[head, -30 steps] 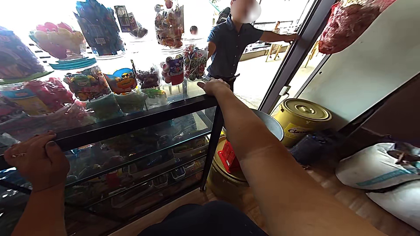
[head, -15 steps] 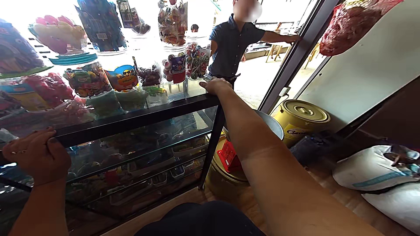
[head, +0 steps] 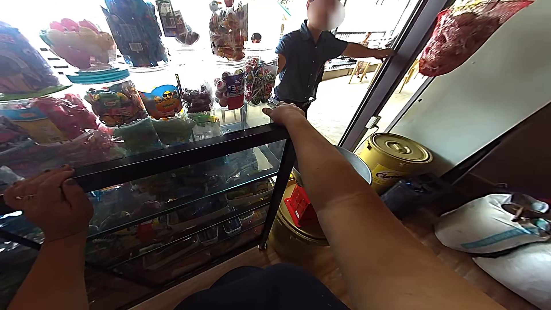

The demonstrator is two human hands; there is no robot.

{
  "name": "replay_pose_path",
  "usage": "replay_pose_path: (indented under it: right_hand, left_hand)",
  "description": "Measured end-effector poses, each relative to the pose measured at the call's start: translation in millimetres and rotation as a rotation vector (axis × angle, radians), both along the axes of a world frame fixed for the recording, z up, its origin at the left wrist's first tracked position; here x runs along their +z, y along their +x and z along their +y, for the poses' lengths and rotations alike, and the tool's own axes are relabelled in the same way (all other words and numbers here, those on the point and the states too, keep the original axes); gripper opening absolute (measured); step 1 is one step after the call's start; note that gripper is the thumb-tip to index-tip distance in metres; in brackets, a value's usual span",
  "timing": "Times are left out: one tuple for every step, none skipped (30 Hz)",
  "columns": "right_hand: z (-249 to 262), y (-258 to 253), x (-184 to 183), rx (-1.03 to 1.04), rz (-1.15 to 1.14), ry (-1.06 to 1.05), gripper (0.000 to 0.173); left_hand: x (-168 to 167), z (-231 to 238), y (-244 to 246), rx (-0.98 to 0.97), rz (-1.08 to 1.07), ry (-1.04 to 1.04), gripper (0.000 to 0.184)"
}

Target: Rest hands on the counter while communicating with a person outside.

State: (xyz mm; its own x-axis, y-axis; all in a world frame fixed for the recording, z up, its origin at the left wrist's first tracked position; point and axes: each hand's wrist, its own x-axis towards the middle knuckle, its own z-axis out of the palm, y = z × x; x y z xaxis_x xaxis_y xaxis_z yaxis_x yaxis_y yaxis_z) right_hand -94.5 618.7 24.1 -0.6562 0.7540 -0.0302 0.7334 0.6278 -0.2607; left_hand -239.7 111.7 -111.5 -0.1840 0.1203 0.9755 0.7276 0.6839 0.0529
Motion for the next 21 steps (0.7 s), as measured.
replay_pose_path:
  right_hand:
    - [0.7, -0.5, -0.5, 0.000, 0.011, -0.003, 0.083]
    - [0.7, -0.5, -0.7, -0.004, 0.017, -0.006, 0.081]
    - [0.5, 0.0, -0.5, -0.009, 0.022, -0.010, 0.079]
    - [-0.4, 0.5, 0.3, -0.013, 0.022, -0.010, 0.076]
    - [-1.8, 1.0, 1.0, -0.014, 0.018, -0.005, 0.072]
    - [-3.0, 0.8, 1.5, -0.011, 0.007, 0.000, 0.068]
    - [-3.7, 0.5, 1.8, -0.006, -0.003, 0.005, 0.063]
    - [-3.8, 0.1, 1.5, -0.002, -0.008, 0.015, 0.059]
    - [-3.7, -0.2, 1.2, -0.003, -0.011, 0.023, 0.056]
    - [-4.1, 0.0, 1.3, 0.000, -0.016, 0.029, 0.053]
    - [-5.0, 0.5, 2.0, 0.004, -0.023, 0.032, 0.052]
    - [-5.8, 0.9, 2.6, 0.008, -0.027, 0.030, 0.051]
    - [-6.1, 1.0, 2.8, 0.010, -0.028, 0.030, 0.050]
    - [-5.8, 0.7, 2.4, 0.012, -0.024, 0.030, 0.049]
    - [-4.7, 0.2, 1.5, 0.013, -0.021, 0.037, 0.048]
    - [-4.2, -0.2, 1.3, 0.012, -0.024, 0.042, 0.047]
    - [-4.5, -0.2, 1.7, 0.011, -0.029, 0.044, 0.047]
    - [-4.8, -0.3, 1.9, 0.011, -0.033, 0.044, 0.047]
    - [-4.2, -0.6, 1.1, 0.011, -0.030, 0.046, 0.046]
    - [-3.4, -0.6, 0.3, 0.012, -0.019, 0.046, 0.048]
    - [-2.4, -0.2, -0.6, 0.013, -0.002, 0.036, 0.053]
  left_hand:
    - [-0.5, 0.0, -0.8, -0.003, 0.003, 0.003, 0.038]
    - [-0.9, 0.3, -1.1, -0.003, 0.004, 0.004, 0.038]
    - [-1.1, 0.5, -1.1, -0.003, 0.002, 0.005, 0.039]
    - [-0.8, 0.7, -0.4, -0.005, -0.004, 0.004, 0.039]
    - [-0.4, 0.6, 0.7, -0.007, -0.011, 0.002, 0.039]
    - [-0.1, 0.1, 1.2, -0.008, -0.019, 0.000, 0.040]
    - [0.1, -0.4, 1.7, -0.011, -0.024, -0.001, 0.040]
    - [-0.3, -1.1, 1.5, -0.015, -0.030, -0.003, 0.041]
    - [-0.6, -1.8, 1.4, -0.018, -0.039, -0.005, 0.041]
    - [-0.6, -2.0, 1.8, -0.021, -0.050, -0.005, 0.042]
    - [-0.6, -2.3, 2.0, -0.022, -0.061, -0.006, 0.043]
    - [-0.5, -2.3, 2.5, -0.022, -0.069, -0.005, 0.044]
    - [-0.3, -1.9, 2.9, -0.023, -0.068, -0.001, 0.044]
    - [-0.1, -1.7, 3.5, -0.025, -0.066, -0.003, 0.044]
    - [0.6, -1.5, 5.2, -0.031, -0.070, -0.006, 0.044]
    - [1.2, -1.2, 6.1, -0.033, -0.071, -0.006, 0.045]
    - [1.0, -0.7, 5.3, -0.028, -0.063, -0.001, 0.045]
    - [0.3, -0.2, 3.9, -0.022, -0.053, 0.002, 0.045]
    - [-0.4, -0.1, 2.5, -0.018, -0.046, 0.004, 0.046]
    - [-1.2, -0.2, 1.2, -0.015, -0.043, 0.008, 0.046]
    - [-1.6, -0.2, 0.6, -0.011, -0.044, 0.011, 0.046]
